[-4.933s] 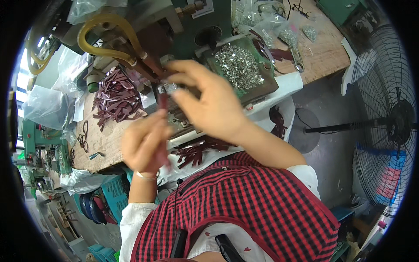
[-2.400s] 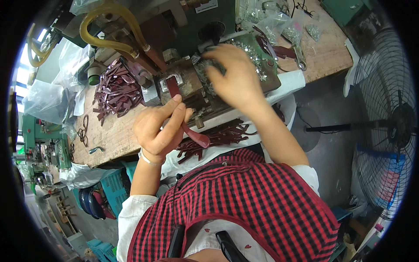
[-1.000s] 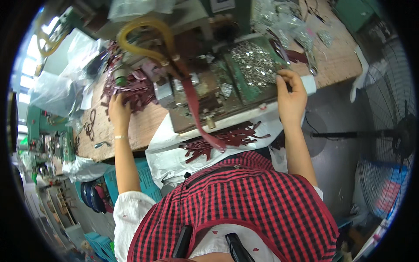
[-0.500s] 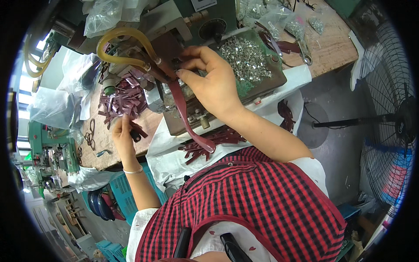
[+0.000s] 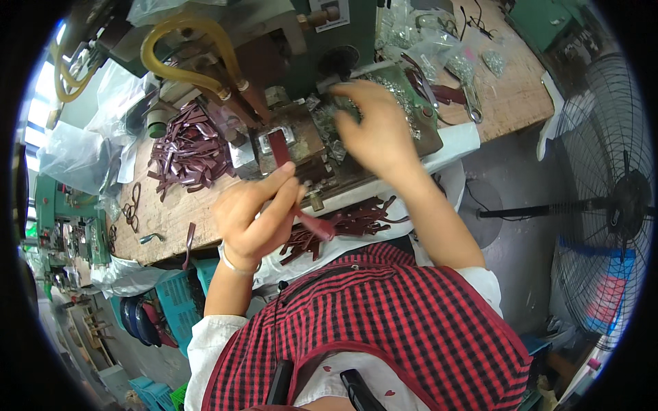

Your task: The person repeatedly picks up reddish-brown leather straps and small metal buckles from a workbench, inserts the buckles into the straps, and uses a press machine to secure them. The finished parts are placed into a pile on the table.

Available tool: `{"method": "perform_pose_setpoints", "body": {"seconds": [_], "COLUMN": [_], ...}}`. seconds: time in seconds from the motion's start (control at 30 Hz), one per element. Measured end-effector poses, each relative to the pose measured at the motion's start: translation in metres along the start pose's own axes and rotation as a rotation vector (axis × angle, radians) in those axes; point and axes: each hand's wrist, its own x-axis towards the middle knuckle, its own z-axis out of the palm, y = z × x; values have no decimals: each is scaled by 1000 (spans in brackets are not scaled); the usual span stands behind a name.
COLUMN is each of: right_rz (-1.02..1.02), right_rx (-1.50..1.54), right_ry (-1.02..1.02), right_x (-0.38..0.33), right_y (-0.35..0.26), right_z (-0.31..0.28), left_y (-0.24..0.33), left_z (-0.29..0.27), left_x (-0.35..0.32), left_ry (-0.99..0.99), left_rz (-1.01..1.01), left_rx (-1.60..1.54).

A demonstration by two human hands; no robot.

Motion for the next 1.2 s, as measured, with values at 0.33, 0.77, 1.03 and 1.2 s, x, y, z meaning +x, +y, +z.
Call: {"method": "perform_pose_setpoints", "body": {"seconds": [0.33,0.77,1.03,1.2], "right_rz": [-87,50,172,159], "right_rx": [-362,-243,57,212], "right_ry": [207,209,217,164], "right_x": [-3,-25,-8,0], "right_y": [70,98,51,50], "right_z": [25,1,14,23], "left_y": [-12,-56,-114,-257], "left_z": [15,-177,-169,-216], "left_x": [-11,-211,-237,-235], "left_ry": [73,-261,-189,394], "left_rz": [59,-1177,-1050,-1294], "left_rx": [-7,482,593,-113]}}
